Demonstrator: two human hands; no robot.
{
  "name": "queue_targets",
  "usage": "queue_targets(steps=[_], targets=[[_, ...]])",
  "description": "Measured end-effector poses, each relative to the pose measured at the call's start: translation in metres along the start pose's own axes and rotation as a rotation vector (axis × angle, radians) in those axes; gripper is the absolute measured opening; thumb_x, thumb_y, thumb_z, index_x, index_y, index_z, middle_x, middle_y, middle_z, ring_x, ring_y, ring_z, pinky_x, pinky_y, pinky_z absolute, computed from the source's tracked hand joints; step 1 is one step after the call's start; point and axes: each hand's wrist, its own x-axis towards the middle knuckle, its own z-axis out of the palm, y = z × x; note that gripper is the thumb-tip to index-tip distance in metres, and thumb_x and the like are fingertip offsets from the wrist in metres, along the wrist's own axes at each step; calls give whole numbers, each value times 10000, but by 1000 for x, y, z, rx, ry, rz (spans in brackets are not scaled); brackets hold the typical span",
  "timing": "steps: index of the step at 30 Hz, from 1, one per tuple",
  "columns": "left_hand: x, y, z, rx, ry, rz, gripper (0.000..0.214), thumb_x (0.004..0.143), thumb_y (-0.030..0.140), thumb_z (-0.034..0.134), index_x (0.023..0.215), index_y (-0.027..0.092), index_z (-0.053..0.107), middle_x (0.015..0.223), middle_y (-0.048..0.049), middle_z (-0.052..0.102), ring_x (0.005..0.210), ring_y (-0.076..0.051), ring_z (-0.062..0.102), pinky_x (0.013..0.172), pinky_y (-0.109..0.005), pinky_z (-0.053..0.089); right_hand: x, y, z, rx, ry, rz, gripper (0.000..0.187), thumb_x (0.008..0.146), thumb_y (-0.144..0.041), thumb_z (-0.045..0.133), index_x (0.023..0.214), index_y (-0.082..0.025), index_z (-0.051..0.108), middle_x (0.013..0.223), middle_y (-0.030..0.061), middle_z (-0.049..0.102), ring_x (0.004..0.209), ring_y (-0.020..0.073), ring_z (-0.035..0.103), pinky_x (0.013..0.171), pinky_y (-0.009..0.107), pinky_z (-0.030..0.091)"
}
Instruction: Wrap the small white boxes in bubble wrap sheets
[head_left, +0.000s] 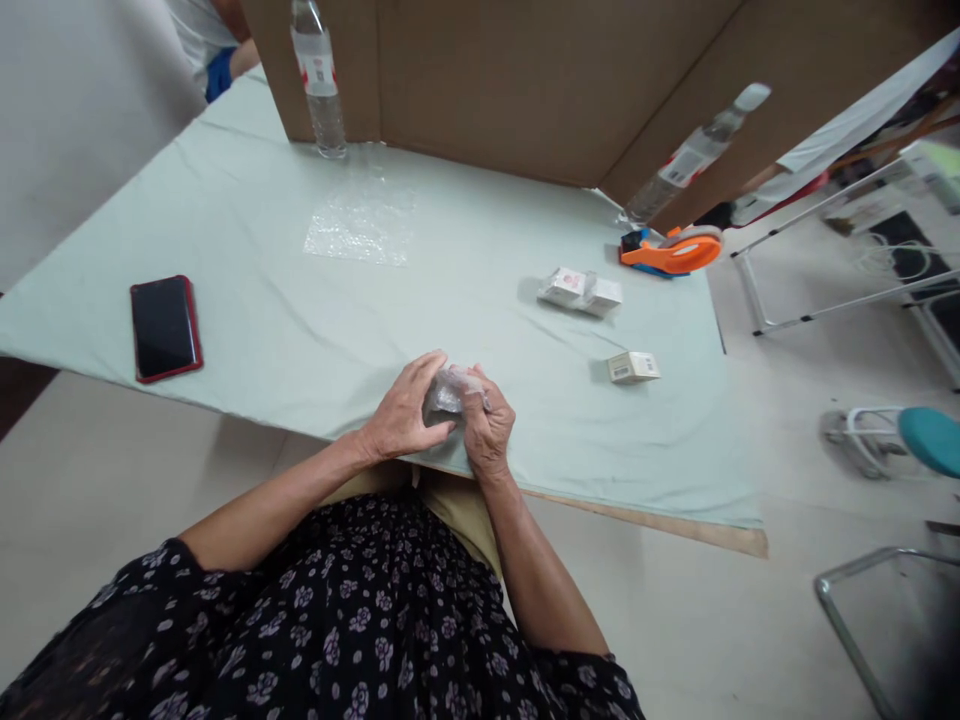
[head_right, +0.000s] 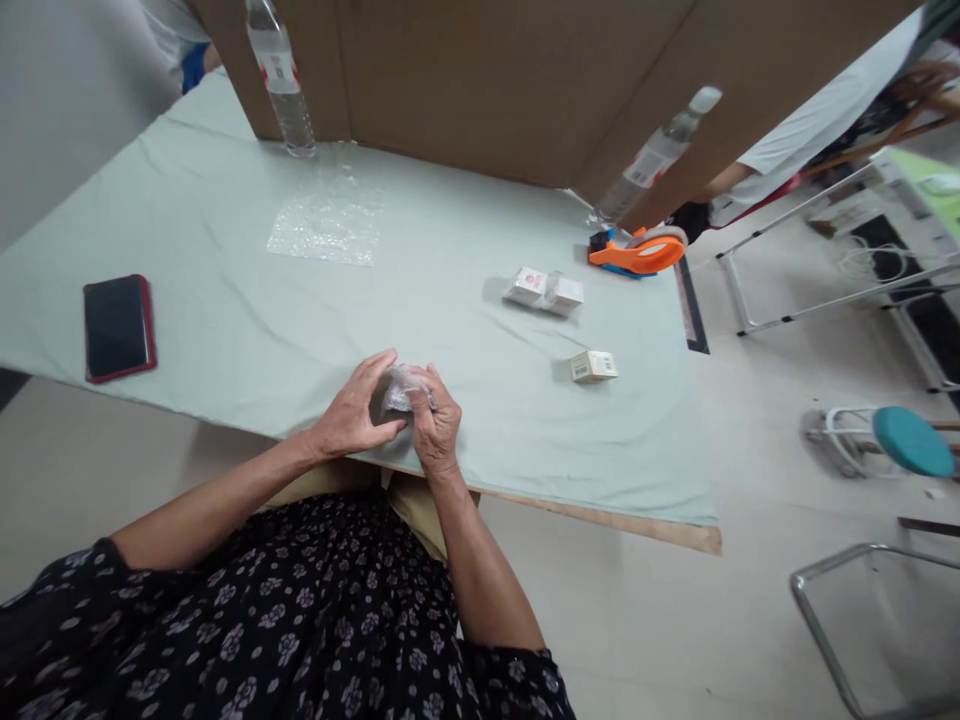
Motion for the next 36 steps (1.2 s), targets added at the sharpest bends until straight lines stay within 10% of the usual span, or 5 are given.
queue_targets(steps=[6, 16, 25, 36], targets=[[-6, 8, -1, 170, 101, 114, 278, 836, 248, 653, 1112, 209, 664, 1114, -107, 622, 1085, -252, 591, 987, -454, 500, 3, -5, -1, 70, -25, 122, 362, 947, -524, 558, 1067, -240, 747, 1128, 64, 774, 1157, 242, 682, 1102, 443, 473], [-2, -2, 11, 305, 167, 300, 197, 876, 237, 670, 1053, 212, 753, 1138, -124, 601, 1077, -270, 556, 942, -460, 519, 5, -4, -1, 159, 9, 61, 296, 930, -487, 626, 1018, -240, 764, 1069, 43, 784, 1049, 226, 704, 1011, 404, 531], [-6, 7, 33, 3, 246, -69, 180, 937, 228, 604, 1037, 168, 741, 1332, -152, 497, 1243, -263, 538, 999, -431, 554, 4, 0, -3, 84, -38, -22, 326, 960, -517, 571, 1029, -272, 775, 1084, 20, 787, 1130, 226, 691, 1210, 493, 368], [1, -14, 11, -7, -51, 111, 390, 836, 160, 682, 1224, 171, 642, 1513, -189, 449, 1418, -336, 445, 1153, -544, 435, 5, 0, -3, 106, -75, -23, 315, 960, -514, 569, 1034, -288, 775, 1119, 10, 777, 1117, 223, 698, 1199, 474, 375]])
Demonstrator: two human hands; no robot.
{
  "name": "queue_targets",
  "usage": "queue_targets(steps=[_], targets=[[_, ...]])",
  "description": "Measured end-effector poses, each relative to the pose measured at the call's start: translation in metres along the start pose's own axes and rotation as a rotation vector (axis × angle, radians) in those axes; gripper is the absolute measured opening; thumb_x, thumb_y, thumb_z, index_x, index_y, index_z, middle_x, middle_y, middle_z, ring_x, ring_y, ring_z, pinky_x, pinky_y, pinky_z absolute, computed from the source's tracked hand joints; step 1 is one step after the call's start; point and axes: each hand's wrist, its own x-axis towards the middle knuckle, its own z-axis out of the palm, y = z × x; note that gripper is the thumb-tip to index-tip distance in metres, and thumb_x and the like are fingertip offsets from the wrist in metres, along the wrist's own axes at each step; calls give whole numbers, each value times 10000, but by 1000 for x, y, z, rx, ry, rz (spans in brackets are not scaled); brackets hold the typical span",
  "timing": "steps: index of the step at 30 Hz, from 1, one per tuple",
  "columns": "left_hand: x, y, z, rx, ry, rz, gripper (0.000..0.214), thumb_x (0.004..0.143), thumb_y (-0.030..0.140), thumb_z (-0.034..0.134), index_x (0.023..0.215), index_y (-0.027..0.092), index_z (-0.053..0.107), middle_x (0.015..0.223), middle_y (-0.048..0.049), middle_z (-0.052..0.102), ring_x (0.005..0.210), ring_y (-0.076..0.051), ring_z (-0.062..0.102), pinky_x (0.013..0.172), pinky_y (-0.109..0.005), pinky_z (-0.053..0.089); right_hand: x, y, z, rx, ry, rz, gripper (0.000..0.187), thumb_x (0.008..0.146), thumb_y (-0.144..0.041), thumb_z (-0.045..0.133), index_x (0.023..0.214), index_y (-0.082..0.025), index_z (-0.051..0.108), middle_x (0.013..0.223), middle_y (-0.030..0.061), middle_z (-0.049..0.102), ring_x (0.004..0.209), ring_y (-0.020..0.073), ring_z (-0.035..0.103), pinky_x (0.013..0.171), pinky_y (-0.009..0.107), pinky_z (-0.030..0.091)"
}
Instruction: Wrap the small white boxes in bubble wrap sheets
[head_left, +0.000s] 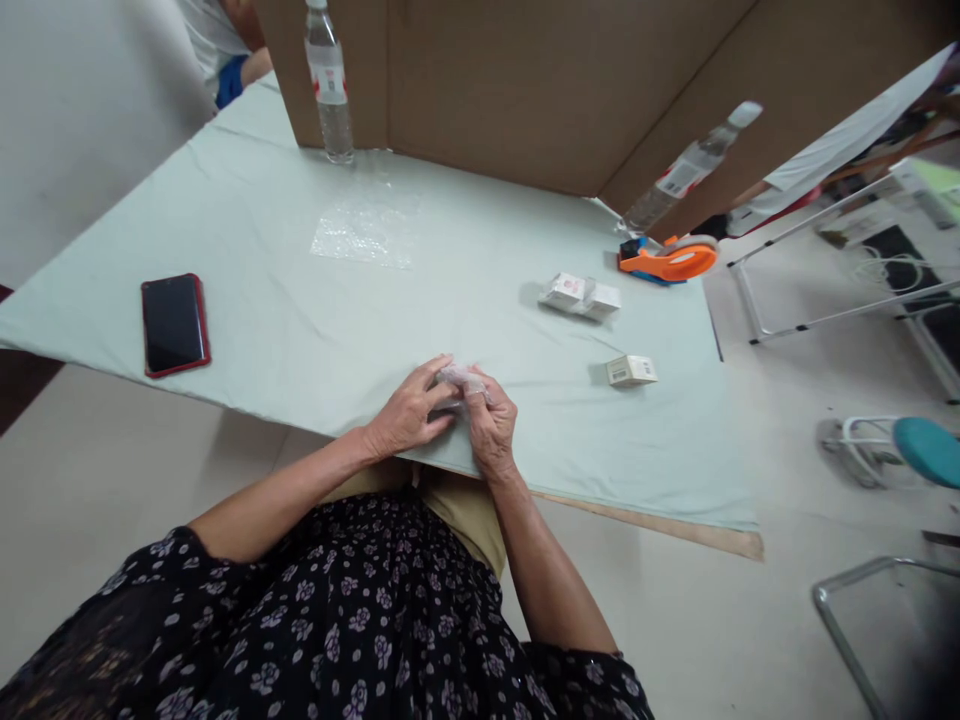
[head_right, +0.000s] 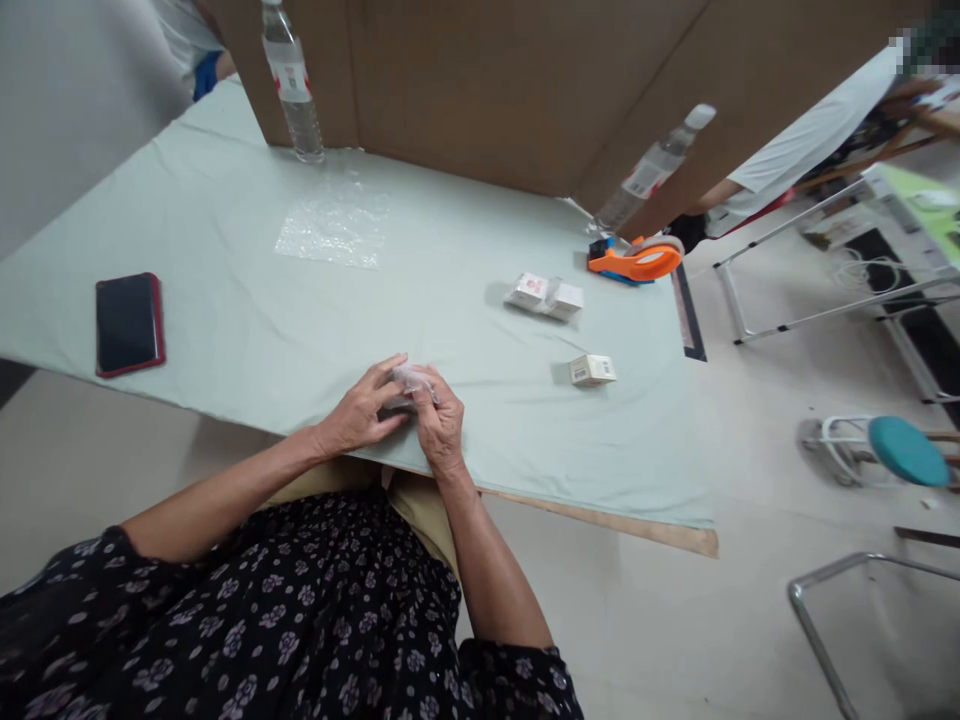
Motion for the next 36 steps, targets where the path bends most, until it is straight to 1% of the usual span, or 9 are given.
queue_targets(steps=[6, 13, 17, 19, 23, 26, 29, 31, 36], targets=[[12, 0, -1, -100, 6, -59, 344, 830, 120, 627, 1161, 196, 683, 1249, -123, 603, 1214, -252, 576, 1046, -432, 517, 6, -5, -2, 30, 15, 62, 355, 926, -547, 600, 1054, -259, 763, 1070, 35, 777, 1070, 235, 693, 1115, 451, 445], [37, 11, -17, -344, 17, -532, 190, 774, 238, 658, 934, 178, 740, 978, -40, 681, 861, -160, 630, 815, -280, 516, 32, -9, 1, 182, -137, 270, 391, 898, -569, 624, 1019, -221, 756, 945, 36, 763, 885, 211, 685, 853, 359, 542], [49, 11, -28, -465, -21, -670, 235, 790, 295, 616, 965, 170, 710, 867, -5, 698, 772, -146, 614, 712, -251, 476, 38, -7, -3, 223, -234, 284, 466, 891, -612, 608, 1105, -216, 731, 1049, 51, 752, 1009, 235, 674, 947, 385, 522], [53, 11, -32, -428, -29, -692, 223, 792, 301, 602, 956, 178, 691, 836, 5, 693, 740, -145, 599, 681, -253, 456, 38, -7, -9, 228, -313, 273, 487, 846, -578, 690, 1184, -227, 695, 1149, 55, 732, 1094, 244, 657, 1006, 390, 498], [56, 10, -35, -134, -52, -708, 194, 794, 335, 618, 929, 199, 653, 802, -8, 664, 748, -183, 581, 724, -314, 461, 40, -4, -18, 127, -430, 249, 652, 720, -477, 847, 1284, -236, 625, 1246, 64, 696, 1128, 245, 644, 1023, 392, 491], [54, 3, -31, -179, 8, -727, 422, 784, 353, 650, 1156, 158, 606, 922, -70, 678, 867, -232, 622, 828, -389, 495, 43, 0, -17, 79, -423, 242, 581, 738, -503, 822, 1214, -216, 654, 1153, 62, 723, 1040, 237, 666, 969, 394, 517], [49, -6, -30, -583, 22, -685, 803, 776, 399, 696, 1456, 108, 382, 1206, -167, 650, 1047, -267, 653, 937, -437, 505, 47, 3, -14, 79, -384, 272, 526, 748, -534, 800, 1150, -216, 680, 1083, 50, 740, 973, 227, 674, 904, 382, 539], [46, -12, -32, -789, -29, -639, 959, 743, 397, 755, 1532, 119, 285, 1329, -201, 595, 1168, -295, 631, 998, -451, 493, 48, 3, -14, 82, -386, 289, 504, 754, -534, 795, 1130, -214, 689, 1063, 47, 742, 954, 221, 673, 879, 372, 543], [44, -20, -37, -905, -105, -619, 1064, 710, 365, 828, 1576, 133, 254, 1254, -181, 617, 1149, -289, 638, 989, -427, 496, 49, 1, -19, 3, -395, 258, 502, 777, -513, 784, 1171, -218, 682, 1126, 65, 724, 1006, 230, 656, 898, 375, 529]])
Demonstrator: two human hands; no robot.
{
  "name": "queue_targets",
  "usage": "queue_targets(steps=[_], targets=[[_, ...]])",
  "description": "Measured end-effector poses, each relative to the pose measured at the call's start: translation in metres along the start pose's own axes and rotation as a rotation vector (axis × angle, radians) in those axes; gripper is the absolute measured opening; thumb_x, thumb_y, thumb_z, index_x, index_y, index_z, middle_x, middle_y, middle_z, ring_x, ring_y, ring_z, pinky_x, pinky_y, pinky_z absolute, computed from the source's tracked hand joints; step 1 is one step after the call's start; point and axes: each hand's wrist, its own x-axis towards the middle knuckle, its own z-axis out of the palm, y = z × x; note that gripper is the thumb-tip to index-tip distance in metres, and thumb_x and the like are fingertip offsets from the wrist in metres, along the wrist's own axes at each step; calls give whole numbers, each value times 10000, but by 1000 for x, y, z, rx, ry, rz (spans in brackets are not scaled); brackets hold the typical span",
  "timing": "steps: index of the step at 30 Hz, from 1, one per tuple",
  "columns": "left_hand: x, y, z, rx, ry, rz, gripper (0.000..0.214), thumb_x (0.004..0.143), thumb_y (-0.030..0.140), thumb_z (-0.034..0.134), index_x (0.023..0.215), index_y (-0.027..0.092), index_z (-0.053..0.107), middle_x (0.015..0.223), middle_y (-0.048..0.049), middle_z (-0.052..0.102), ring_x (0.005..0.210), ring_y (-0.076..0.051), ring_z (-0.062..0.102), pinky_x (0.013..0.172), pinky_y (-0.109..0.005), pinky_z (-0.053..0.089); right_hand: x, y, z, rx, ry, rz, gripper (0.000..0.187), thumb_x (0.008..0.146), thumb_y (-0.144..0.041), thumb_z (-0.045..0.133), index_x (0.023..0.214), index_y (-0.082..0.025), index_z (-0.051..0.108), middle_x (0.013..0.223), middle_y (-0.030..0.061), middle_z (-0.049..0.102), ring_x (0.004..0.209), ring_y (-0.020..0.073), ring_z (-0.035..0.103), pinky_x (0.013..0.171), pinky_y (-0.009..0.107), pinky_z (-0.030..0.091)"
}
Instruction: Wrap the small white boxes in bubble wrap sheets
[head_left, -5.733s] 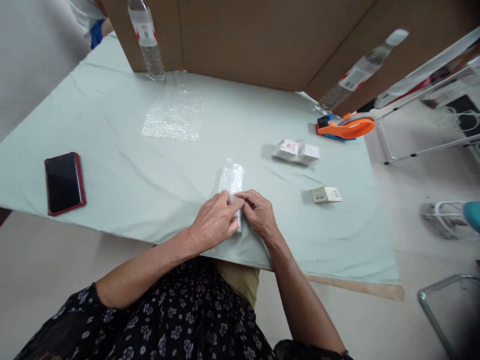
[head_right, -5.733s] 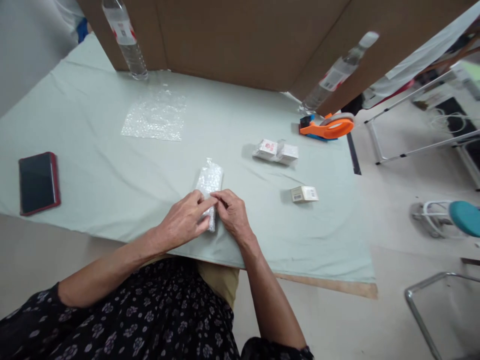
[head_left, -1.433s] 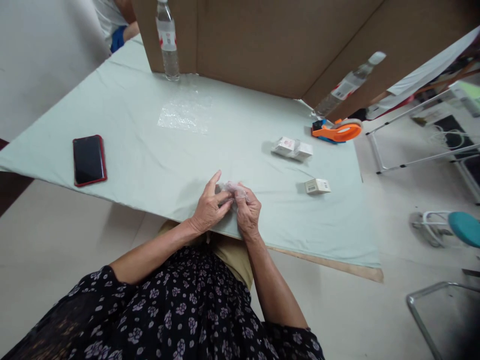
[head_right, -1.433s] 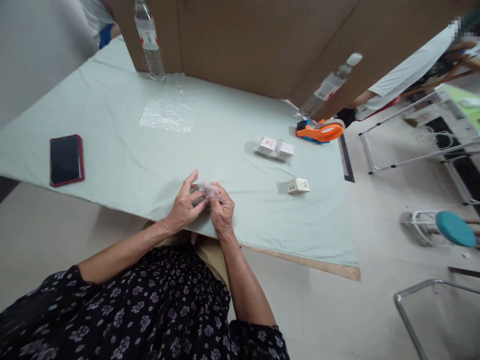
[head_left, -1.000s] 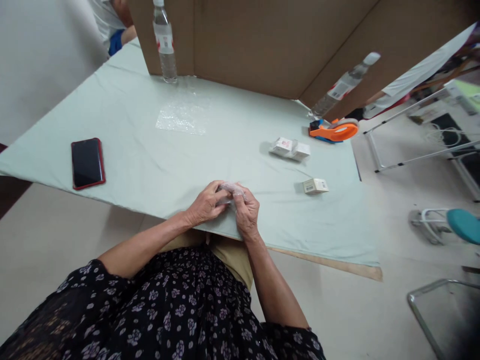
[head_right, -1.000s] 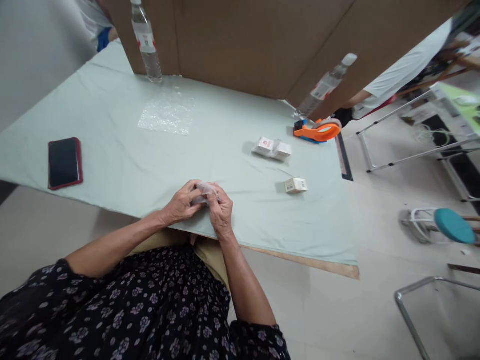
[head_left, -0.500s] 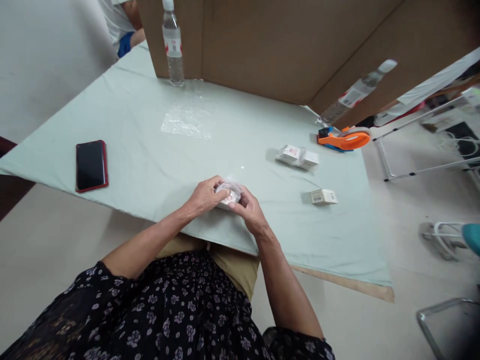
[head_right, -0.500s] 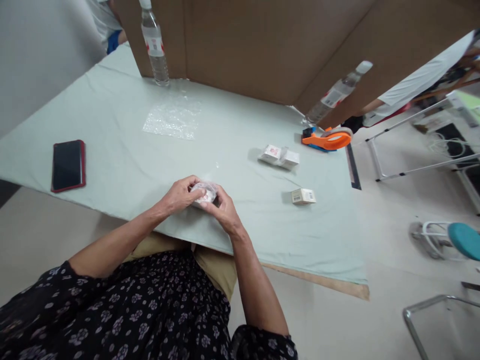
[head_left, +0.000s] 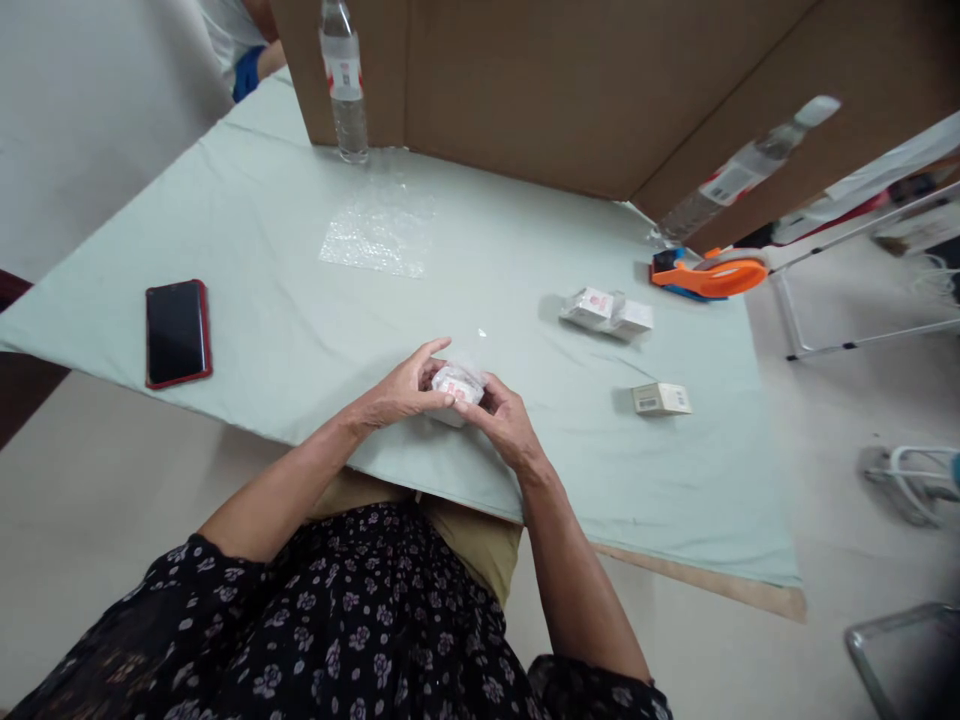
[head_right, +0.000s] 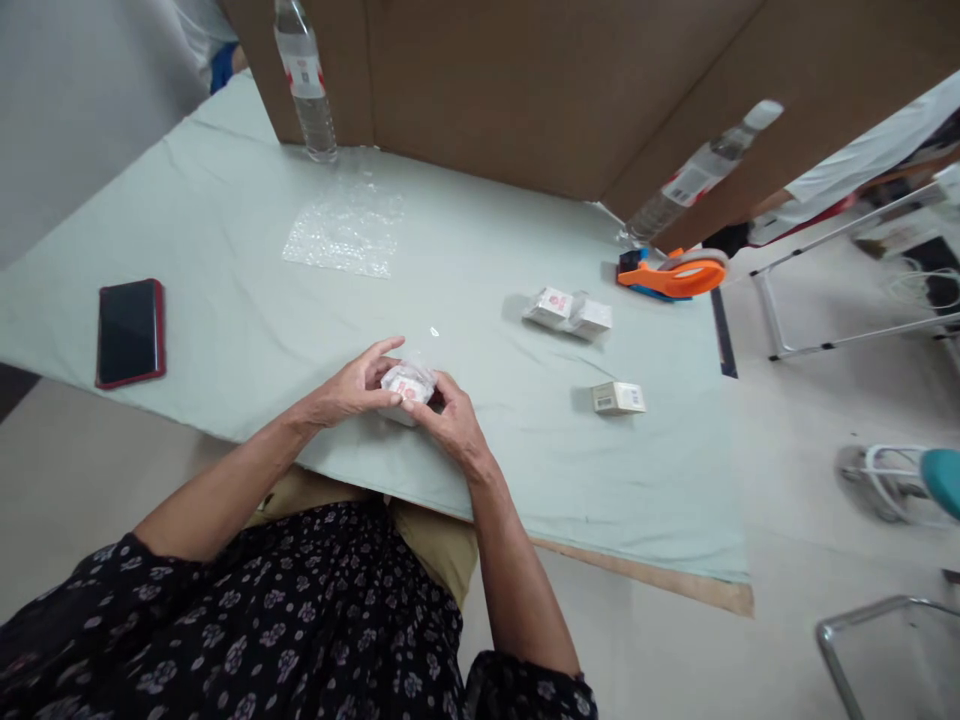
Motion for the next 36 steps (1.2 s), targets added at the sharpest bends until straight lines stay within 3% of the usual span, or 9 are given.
queue_targets(steps=[5, 9, 13, 18, 22, 28, 36], targets=[[1, -7, 2, -17, 62, 57, 996, 725, 416, 840, 1547, 169, 334, 1150, -107, 619, 1046, -219, 641, 918, -339, 499, -4, -2, -6, -73, -6, -26, 636, 751, -504, 808, 1290, -225, 617, 1167, 73, 714, 966, 218, 655, 877, 368, 524], [1, -11, 5, -48, 90, 96, 957, 755, 472, 812, 1537, 166, 353, 1153, -103, 625, 1034, -207, 639, 909, -325, 503, -5, -2, -4, -136, 36, -19, 505, 764, -500, 787, 1161, -209, 677, 976, 37, 736, 805, 184, 620, 747, 327, 515], [-2, -11, 7, -51, 40, 64, 1021, 752, 487, 816, 1567, 159, 296, 1221, -147, 645, 1094, -246, 651, 938, -359, 509, -8, -3, 2, -175, 50, -2, 422, 774, -480, 771, 1082, -200, 702, 877, 18, 717, 743, 169, 593, 705, 313, 506], [-4, -13, 9, -85, 29, 36, 1054, 759, 483, 813, 1588, 164, 246, 1339, -182, 620, 1175, -276, 642, 973, -374, 511, -17, 3, 3, -104, 119, -41, 616, 780, -517, 772, 1303, -239, 601, 1080, 59, 715, 852, 197, 646, 802, 364, 550], [-4, -12, 8, -115, 6, 19, 1089, 745, 477, 826, 1594, 155, 225, 1363, -190, 609, 1202, -283, 640, 991, -369, 510, -20, 7, -1, -183, 177, -79, 723, 763, -512, 798, 1391, -263, 541, 1216, 90, 672, 952, 223, 645, 888, 414, 541], [-2, -10, 5, -118, -31, 3, 1093, 739, 411, 841, 1603, 173, 215, 1342, -190, 619, 1181, -288, 650, 975, -384, 526, -14, -3, -10, -296, 37, -139, 544, 815, -505, 758, 1301, -296, 632, 1233, 70, 671, 910, 208, 632, 835, 383, 545], [1, -11, 2, -77, -84, 11, 1010, 771, 385, 814, 1599, 228, 257, 1307, -157, 640, 1129, -264, 666, 938, -367, 538, -6, -9, -18, -345, -83, -175, 489, 844, -538, 719, 1278, -315, 678, 1178, 79, 633, 991, 226, 615, 778, 353, 549]])
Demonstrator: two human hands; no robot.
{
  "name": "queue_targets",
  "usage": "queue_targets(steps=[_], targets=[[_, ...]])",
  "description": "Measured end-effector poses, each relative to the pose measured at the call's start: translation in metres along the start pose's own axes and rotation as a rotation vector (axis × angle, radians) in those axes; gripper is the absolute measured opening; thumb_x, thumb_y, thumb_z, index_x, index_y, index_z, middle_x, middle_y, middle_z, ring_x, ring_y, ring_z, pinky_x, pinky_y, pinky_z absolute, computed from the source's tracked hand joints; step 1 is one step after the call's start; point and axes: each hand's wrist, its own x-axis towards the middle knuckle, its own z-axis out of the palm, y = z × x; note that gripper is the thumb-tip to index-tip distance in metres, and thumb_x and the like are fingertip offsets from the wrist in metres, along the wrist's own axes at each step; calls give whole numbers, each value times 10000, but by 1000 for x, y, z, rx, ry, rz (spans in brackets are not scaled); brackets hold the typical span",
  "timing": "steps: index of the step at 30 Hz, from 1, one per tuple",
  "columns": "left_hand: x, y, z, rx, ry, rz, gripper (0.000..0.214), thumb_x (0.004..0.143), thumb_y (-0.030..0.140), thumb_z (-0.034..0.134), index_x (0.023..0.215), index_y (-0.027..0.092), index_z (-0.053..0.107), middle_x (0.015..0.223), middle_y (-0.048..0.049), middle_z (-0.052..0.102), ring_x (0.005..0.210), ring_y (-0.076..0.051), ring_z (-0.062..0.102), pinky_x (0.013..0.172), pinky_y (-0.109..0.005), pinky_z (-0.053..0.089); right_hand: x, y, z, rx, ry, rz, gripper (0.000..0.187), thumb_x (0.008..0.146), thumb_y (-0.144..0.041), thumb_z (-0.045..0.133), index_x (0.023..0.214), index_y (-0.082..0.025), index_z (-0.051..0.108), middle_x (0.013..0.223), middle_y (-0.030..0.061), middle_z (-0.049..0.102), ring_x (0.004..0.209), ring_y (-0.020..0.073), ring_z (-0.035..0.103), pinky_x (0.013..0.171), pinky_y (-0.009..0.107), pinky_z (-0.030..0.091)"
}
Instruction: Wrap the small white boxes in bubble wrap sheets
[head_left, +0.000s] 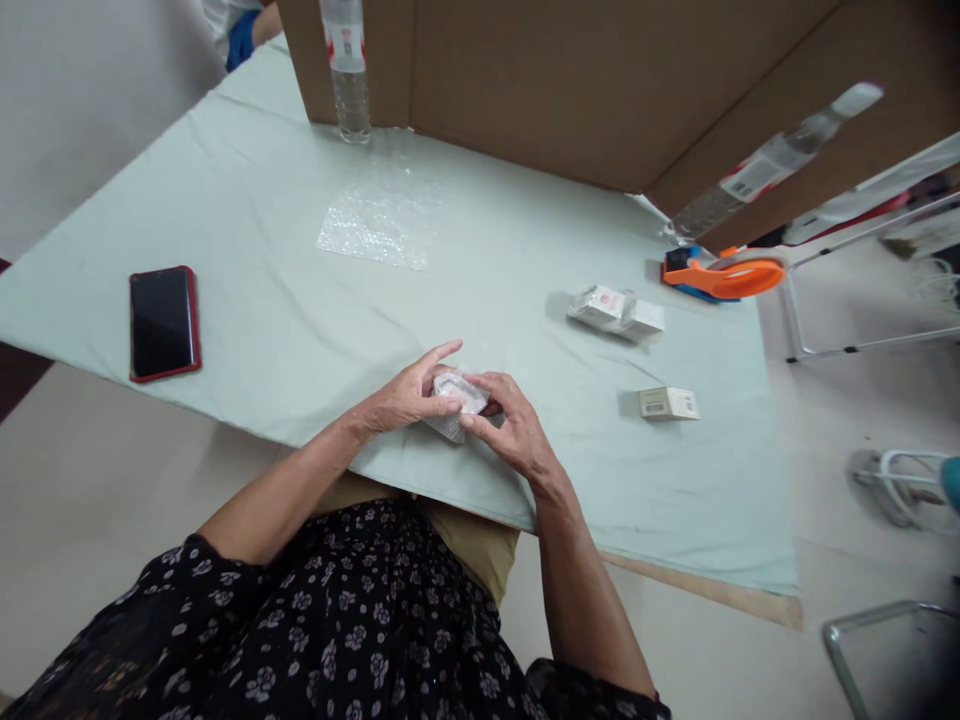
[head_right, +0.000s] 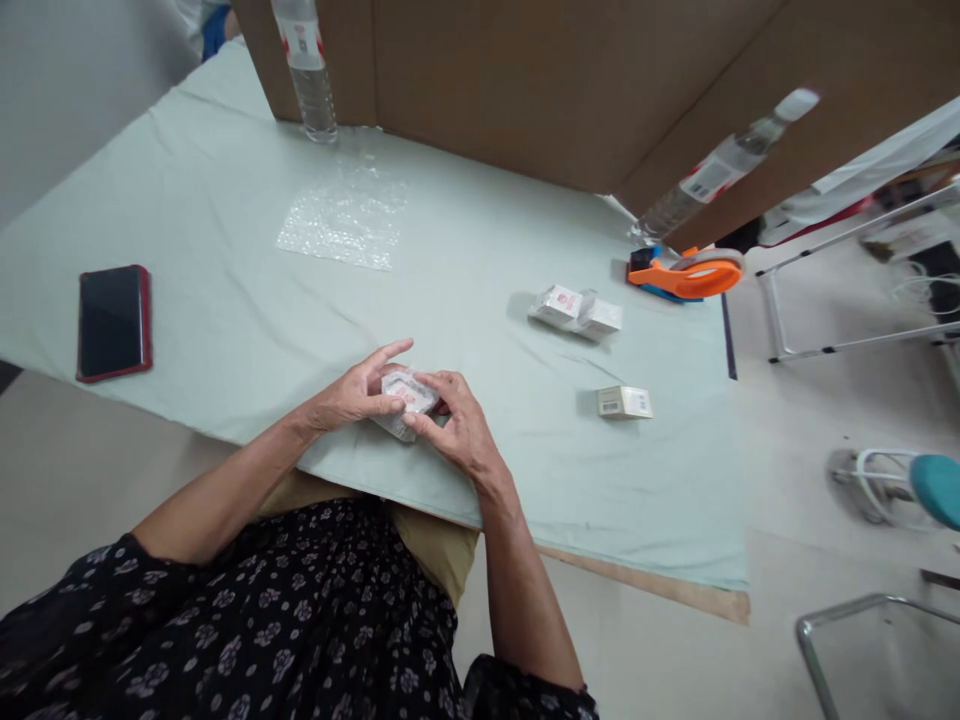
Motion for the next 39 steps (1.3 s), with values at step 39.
queue_targets(steps=[39], targets=[[2, 2, 12, -82, -12, -59, 963, 751, 302, 825, 1563, 219, 313, 1220, -127, 636, 968, -202, 650, 848, -325, 534, 27, -3, -8, 249, 124, 205, 333, 782, -505, 736, 952, -218, 725, 940, 37, 726, 850, 189, 641, 775, 323, 505]])
